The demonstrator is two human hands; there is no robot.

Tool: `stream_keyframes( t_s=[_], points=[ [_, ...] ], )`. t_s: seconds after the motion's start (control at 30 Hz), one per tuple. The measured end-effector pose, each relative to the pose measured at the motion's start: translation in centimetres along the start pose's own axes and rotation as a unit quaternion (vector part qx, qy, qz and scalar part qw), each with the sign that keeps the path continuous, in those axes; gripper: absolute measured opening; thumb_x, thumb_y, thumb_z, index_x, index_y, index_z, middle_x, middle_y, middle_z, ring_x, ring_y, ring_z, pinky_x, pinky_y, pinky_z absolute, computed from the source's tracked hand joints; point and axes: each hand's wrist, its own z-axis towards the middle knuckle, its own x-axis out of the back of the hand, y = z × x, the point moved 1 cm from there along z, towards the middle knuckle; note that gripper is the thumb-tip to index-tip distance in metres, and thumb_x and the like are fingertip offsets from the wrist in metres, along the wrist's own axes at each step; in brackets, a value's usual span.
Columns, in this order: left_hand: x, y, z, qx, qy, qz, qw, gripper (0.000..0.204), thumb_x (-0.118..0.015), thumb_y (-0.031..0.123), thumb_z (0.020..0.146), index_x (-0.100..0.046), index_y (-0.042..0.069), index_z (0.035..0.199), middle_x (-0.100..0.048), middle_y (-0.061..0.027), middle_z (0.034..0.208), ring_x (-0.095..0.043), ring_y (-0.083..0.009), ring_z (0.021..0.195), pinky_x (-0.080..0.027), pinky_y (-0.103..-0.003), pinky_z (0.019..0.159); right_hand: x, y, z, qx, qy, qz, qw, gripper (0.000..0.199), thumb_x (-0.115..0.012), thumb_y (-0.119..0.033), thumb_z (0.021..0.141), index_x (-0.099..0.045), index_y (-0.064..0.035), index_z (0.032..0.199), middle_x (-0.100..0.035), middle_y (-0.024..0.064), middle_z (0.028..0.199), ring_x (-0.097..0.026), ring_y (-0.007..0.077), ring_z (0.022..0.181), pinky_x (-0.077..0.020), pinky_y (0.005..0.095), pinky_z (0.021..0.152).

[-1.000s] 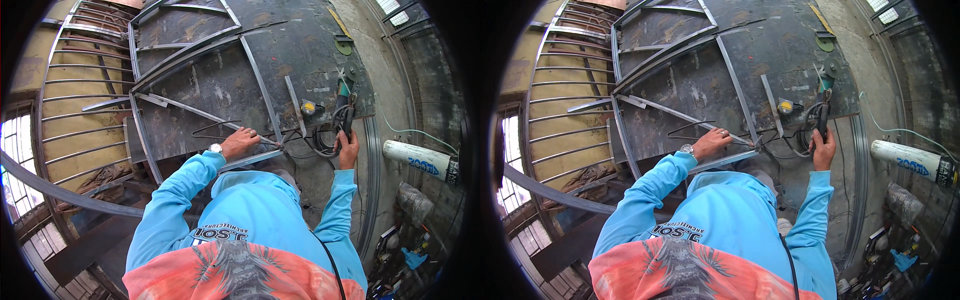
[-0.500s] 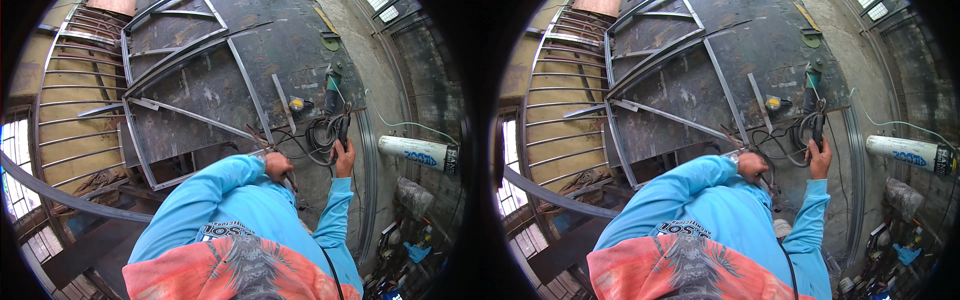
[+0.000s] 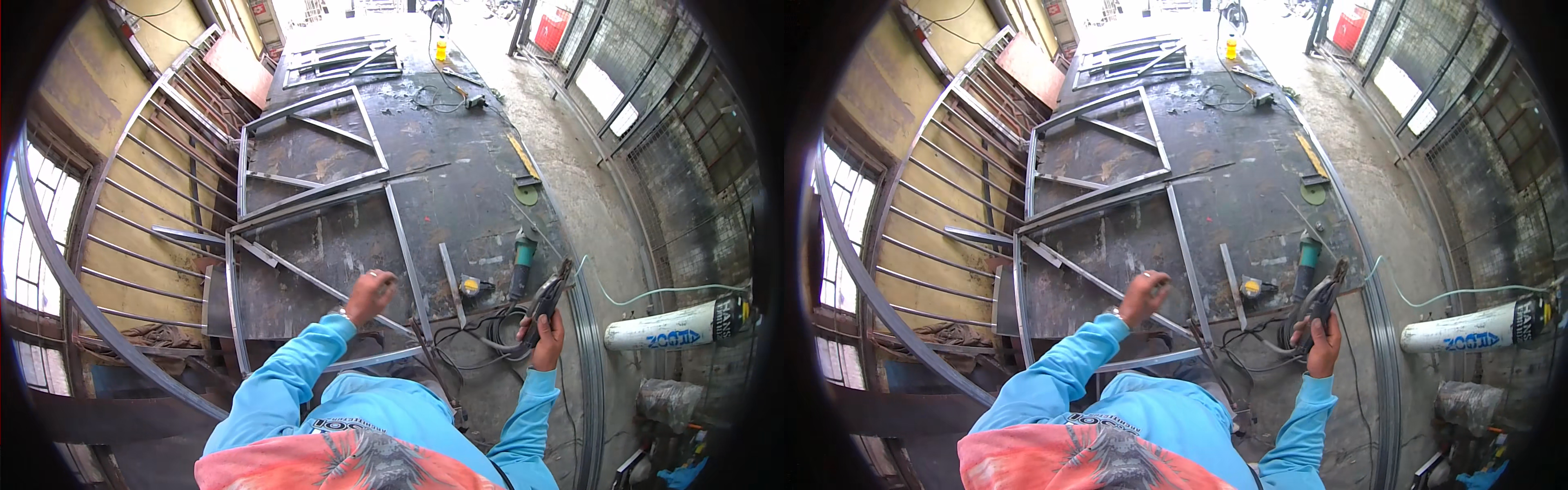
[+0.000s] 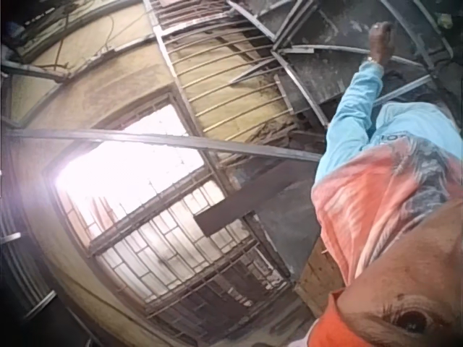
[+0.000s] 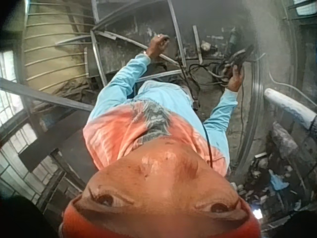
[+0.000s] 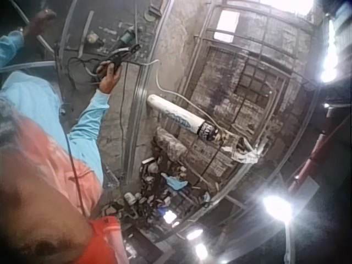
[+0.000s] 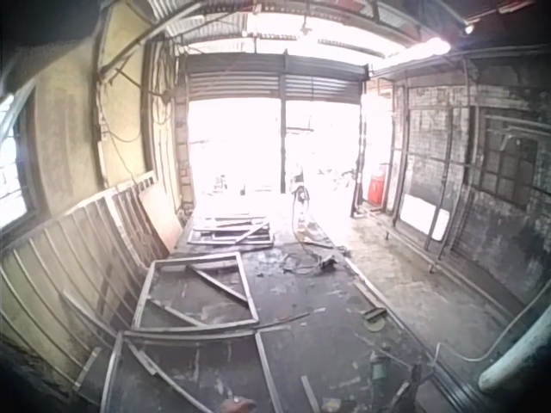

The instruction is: The person positions metal bars inside metal frames and welds the joints together using a welding electrode holder, then turns and repositions the frames to weld additional joints.

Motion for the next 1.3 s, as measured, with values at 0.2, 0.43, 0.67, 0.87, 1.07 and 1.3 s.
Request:
stream_keyframes(
  t_s=[0.2,0.43,0.67,0.87,1.07,1.3],
  points=[
    [7.8,9.5,4.2,-0.094,0.019,-0.136,0.986,0.01,-0.068,0.007,0.084,-0.067,0.006,0.093,-0.068,-0.0114,0.087,-0.065,-0.0285,0.072,-0.05,-0.039,0.067,-6.1,-2.5,4.0,0.0,-0.056,0.126,0.991,0.037,-0.057,-0.031,0.1,-0.051,-0.0005,0.12,-0.063,0.015,0.082,-0.061,0.0202,0.057,-0.0525,0.0334,0.048],
    [17.4,25.2,6.1,-0.469,-0.035,-0.503,0.725,0.04,-0.056,0.036,0.101,-0.07,-0.001,0.091,-0.062,-0.0148,0.07,-0.056,-0.0232,0.055,-0.046,-0.041,0.055,-11.6,0.4,7.6,-0.077,-0.117,0.061,0.988,0.026,-0.06,-0.021,0.098,-0.056,0.0012,0.112,-0.067,0.0114,0.086,-0.062,0.0165,0.06,-0.0519,0.0307,0.054],
    [18.5,25.5,7.2,-0.449,0.013,-0.556,0.7,0.036,-0.057,0.026,0.101,-0.062,0.0,0.076,-0.058,-0.0109,0.061,-0.052,-0.021,0.047,-0.042,-0.033,0.046,-11.3,-0.2,6.2,-0.075,-0.084,0.051,0.992,0.029,-0.06,-0.022,0.099,-0.056,0.0002,0.116,-0.067,0.0117,0.086,-0.062,0.0157,0.063,-0.0518,0.031,0.054],
    [16.9,23.6,6.4,-0.414,0.163,-0.38,0.811,0.02,-0.067,0.013,0.085,-0.063,-0.004,0.094,-0.059,-0.0102,0.072,-0.061,-0.0236,0.059,-0.042,-0.037,0.047,-10.9,0.5,4.6,-0.12,-0.039,0.093,0.988,0.02,-0.057,-0.021,0.1,-0.057,-0.0028,0.108,-0.066,0.0105,0.084,-0.061,0.0155,0.061,-0.0506,0.0316,0.054],
    [19.7,31.2,10.9,-0.272,0.194,-0.26,0.906,0.022,-0.071,0.008,0.082,-0.058,0.008,0.1,-0.055,-0.0039,0.069,-0.057,-0.0219,0.061,-0.037,-0.038,0.046,-10.5,-2.2,4.0,-0.061,-0.005,0.049,0.997,0.024,-0.057,-0.025,0.1,-0.057,-0.0017,0.103,-0.065,0.0105,0.082,-0.059,0.0167,0.058,-0.0495,0.0303,0.055],
    [19.7,27.4,7.7,-0.418,0.146,-0.33,0.834,0.024,-0.061,0.02,0.097,-0.059,0.006,0.117,-0.058,-0.0052,0.08,-0.056,-0.016,0.06,-0.042,-0.032,0.05,-10.3,2.6,3.6,-0.086,-0.011,0.059,0.994,0.022,-0.058,-0.022,0.099,-0.058,0.0,0.105,-0.066,0.0112,0.084,-0.059,0.0155,0.058,-0.0499,0.0293,0.05]
  ],
)
